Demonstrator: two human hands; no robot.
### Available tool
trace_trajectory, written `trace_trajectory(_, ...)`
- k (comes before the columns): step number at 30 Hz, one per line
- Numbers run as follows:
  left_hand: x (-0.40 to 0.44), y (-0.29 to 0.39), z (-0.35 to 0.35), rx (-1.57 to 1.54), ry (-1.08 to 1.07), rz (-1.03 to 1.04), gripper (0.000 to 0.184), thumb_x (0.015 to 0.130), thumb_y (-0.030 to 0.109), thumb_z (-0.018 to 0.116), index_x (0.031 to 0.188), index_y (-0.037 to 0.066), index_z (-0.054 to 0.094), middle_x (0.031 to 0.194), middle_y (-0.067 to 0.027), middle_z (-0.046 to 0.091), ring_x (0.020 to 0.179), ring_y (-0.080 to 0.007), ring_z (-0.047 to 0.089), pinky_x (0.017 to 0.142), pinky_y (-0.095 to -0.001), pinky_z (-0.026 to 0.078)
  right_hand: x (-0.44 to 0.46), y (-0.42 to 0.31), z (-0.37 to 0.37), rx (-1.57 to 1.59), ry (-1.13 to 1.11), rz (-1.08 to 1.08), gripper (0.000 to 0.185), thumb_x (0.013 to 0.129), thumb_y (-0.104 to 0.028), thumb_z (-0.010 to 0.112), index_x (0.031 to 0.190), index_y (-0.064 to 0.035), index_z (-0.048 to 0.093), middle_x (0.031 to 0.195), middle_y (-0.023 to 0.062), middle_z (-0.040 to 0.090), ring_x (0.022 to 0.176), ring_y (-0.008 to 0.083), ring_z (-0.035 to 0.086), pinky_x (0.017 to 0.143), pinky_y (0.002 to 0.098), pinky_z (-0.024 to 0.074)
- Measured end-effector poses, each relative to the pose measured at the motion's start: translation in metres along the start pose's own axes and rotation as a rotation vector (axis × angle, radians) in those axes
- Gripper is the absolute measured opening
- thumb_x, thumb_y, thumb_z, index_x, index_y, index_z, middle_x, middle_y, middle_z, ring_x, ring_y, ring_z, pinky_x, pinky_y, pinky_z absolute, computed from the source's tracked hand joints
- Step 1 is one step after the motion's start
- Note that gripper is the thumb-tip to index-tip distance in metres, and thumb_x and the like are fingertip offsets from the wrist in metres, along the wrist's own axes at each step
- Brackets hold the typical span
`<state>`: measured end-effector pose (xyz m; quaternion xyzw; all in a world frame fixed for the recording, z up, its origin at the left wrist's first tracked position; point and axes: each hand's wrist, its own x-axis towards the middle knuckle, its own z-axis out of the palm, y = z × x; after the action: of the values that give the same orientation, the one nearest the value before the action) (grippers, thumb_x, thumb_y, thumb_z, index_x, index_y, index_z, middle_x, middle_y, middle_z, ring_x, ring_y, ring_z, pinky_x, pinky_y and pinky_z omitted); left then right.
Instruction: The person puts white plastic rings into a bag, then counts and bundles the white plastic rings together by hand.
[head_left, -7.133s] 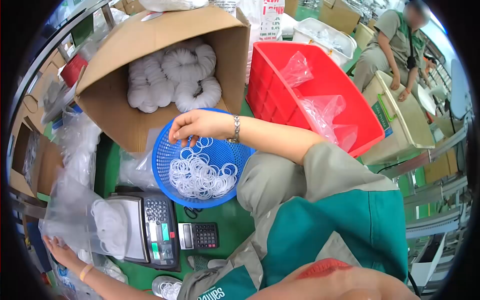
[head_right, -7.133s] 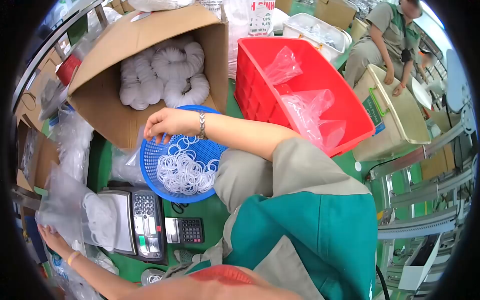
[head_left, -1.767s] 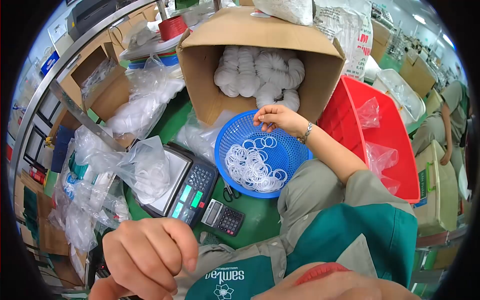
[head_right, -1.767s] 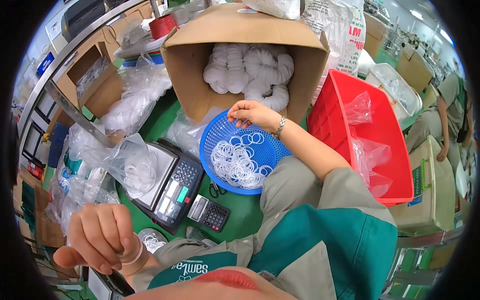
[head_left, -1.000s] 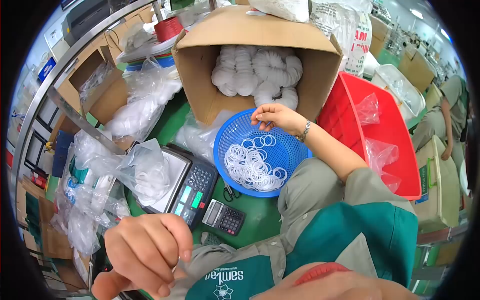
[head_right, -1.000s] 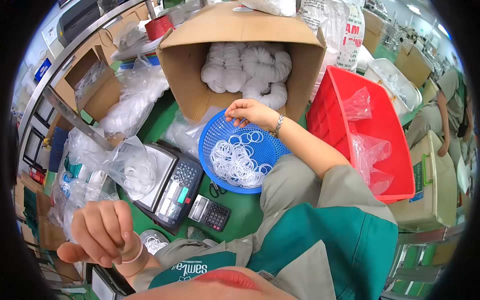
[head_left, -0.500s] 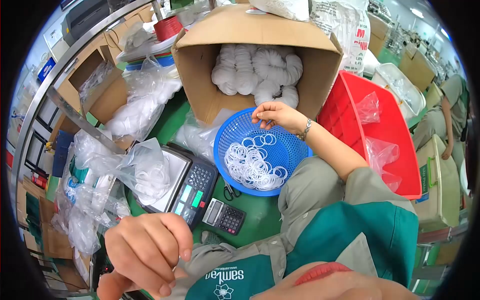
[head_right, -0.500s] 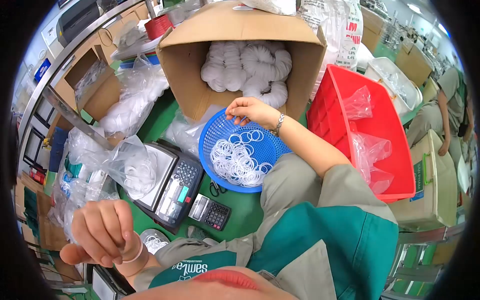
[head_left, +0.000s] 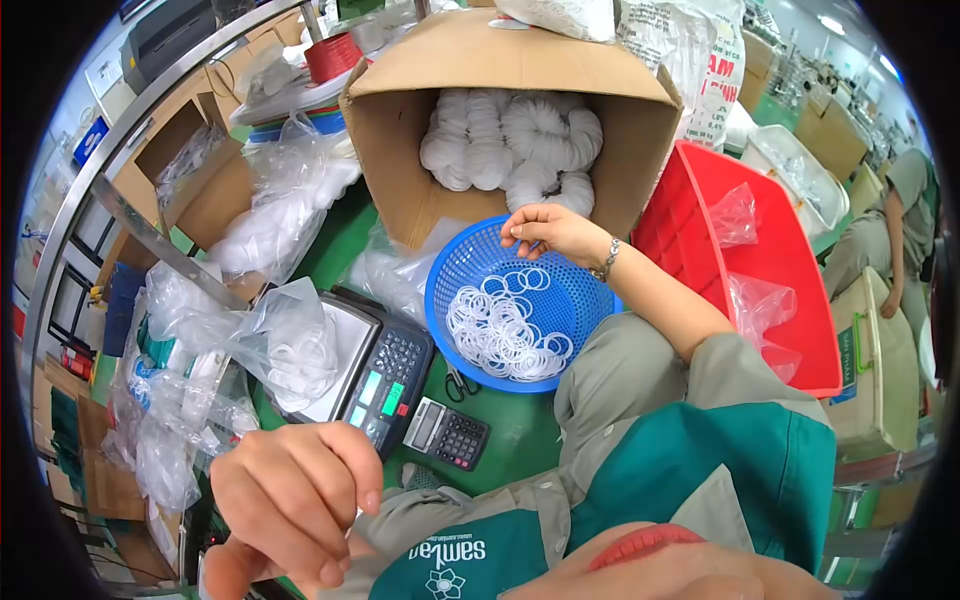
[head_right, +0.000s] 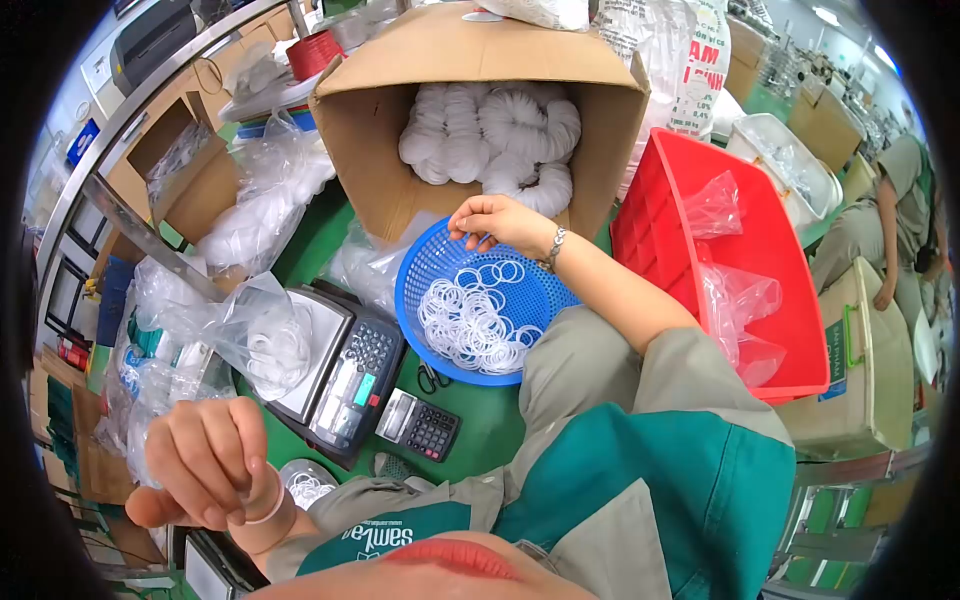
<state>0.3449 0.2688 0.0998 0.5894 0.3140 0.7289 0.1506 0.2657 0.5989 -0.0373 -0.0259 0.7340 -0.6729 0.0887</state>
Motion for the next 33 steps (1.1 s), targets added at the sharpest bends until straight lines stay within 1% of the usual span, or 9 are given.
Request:
trace_trajectory(2,-0.001,0.0,0.002,0.003,0.006,-0.002,0.045,0.086,0.036,0.048,0.053,0.006,0.055,0.044,-0.0021,0.052,0.033,-0.0086,0.042,0.058,-0.0248,0.041,0.0,0.001,-0.001,0.007,-0.007,-0.002,0.016,0.085,-0.016,0.05,0.095,-0.0052,0.057,0.089,0.0019,0.06,0.07,0.0059,0.054,0.062,0.0197,0.0437)
trace_trajectory(6,-0.002,-0.001,0.006,0.041,0.095,0.005,0.044,0.085,0.037,0.05,0.053,0.007,0.054,0.044,-0.0014,0.052,0.033,-0.0082,0.04,0.058,-0.0241,0.041,0.0,0.002,-0.001,0.026,-0.003,0.005,0.015,0.085,-0.017,0.051,0.093,-0.0058,0.056,0.089,0.0016,0.06,0.07,0.006,0.054,0.062,0.0197,0.0435)
trace_trajectory(7,-0.002,-0.002,0.006,0.044,0.104,0.004,0.044,0.085,0.037,0.05,0.053,0.007,0.054,0.043,-0.0011,0.051,0.032,-0.0081,0.04,0.058,-0.024,0.041,0.001,0.004,-0.002,0.03,-0.007,-0.008,0.014,0.085,-0.018,0.052,0.093,-0.0072,0.057,0.086,-0.0002,0.06,0.069,0.0054,0.053,0.059,0.0197,0.0431)
trace_trajectory(11,-0.004,-0.002,0.004,0.02,0.121,-0.016,0.044,0.084,0.037,0.052,0.05,0.009,0.052,0.04,0.0001,0.049,0.031,-0.0082,0.033,0.056,-0.0247,0.039,-0.001,0.0,-0.001,0.032,0.01,-0.029,0.015,0.085,-0.019,0.052,0.092,-0.0065,0.056,0.085,0.0002,0.06,0.068,0.0054,0.053,0.058,0.0196,0.0434)
trace_trajectory(14,-0.002,-0.007,0.014,0.064,0.222,0.014,0.044,0.082,0.038,0.054,0.049,0.009,0.051,0.039,0.0002,0.047,0.031,-0.0085,0.032,0.056,-0.0244,0.039,-0.001,0.002,-0.004,0.058,0.012,-0.039,0.014,0.084,-0.018,0.052,0.091,-0.0059,0.056,0.085,0.0011,0.06,0.068,0.0058,0.053,0.057,0.0197,0.044)
trace_trajectory(21,0.002,-0.014,0.016,0.053,0.214,0.007,0.045,0.082,0.038,0.055,0.048,0.009,0.05,0.039,0.0003,0.046,0.031,-0.0086,0.033,0.055,-0.0244,0.039,-0.003,0.002,-0.011,0.074,0.031,-0.073,0.012,0.083,-0.016,0.052,0.089,-0.0056,0.056,0.083,0.0015,0.06,0.067,0.0066,0.054,0.057,0.0204,0.0446)
trace_trajectory(23,0.002,-0.016,0.016,0.057,0.269,0.022,0.044,0.081,0.037,0.056,0.048,0.009,0.048,0.038,0.0006,0.044,0.032,-0.0088,0.032,0.053,-0.0248,0.038,-0.005,0.002,-0.01,0.074,0.04,-0.081,0.011,0.083,-0.014,0.052,0.088,-0.0054,0.056,0.082,0.0014,0.06,0.066,0.0071,0.054,0.056,0.0207,0.0445)
trace_trajectory(26,0.002,-0.019,0.014,0.052,0.27,0.01,0.043,0.081,0.037,0.057,0.049,0.01,0.046,0.039,0.0008,0.042,0.036,-0.009,0.032,0.052,-0.0249,0.035,-0.009,0.0,-0.01,0.078,0.039,-0.1,0.011,0.082,-0.013,0.052,0.088,-0.0051,0.057,0.081,0.0018,0.06,0.066,0.0072,0.055,0.056,0.0204,0.0447)
trace_trajectory(33,0.006,-0.025,0.014,0.056,0.28,-0.02,0.043,0.081,0.039,0.055,0.05,0.01,0.046,0.041,-0.0002,0.041,0.038,-0.0099,0.033,0.053,-0.0255,0.034,-0.012,-0.002,-0.015,0.087,0.05,-0.105,0.011,0.081,-0.012,0.052,0.087,-0.0046,0.057,0.079,0.0013,0.06,0.066,0.0074,0.055,0.056,0.0205,0.0452)
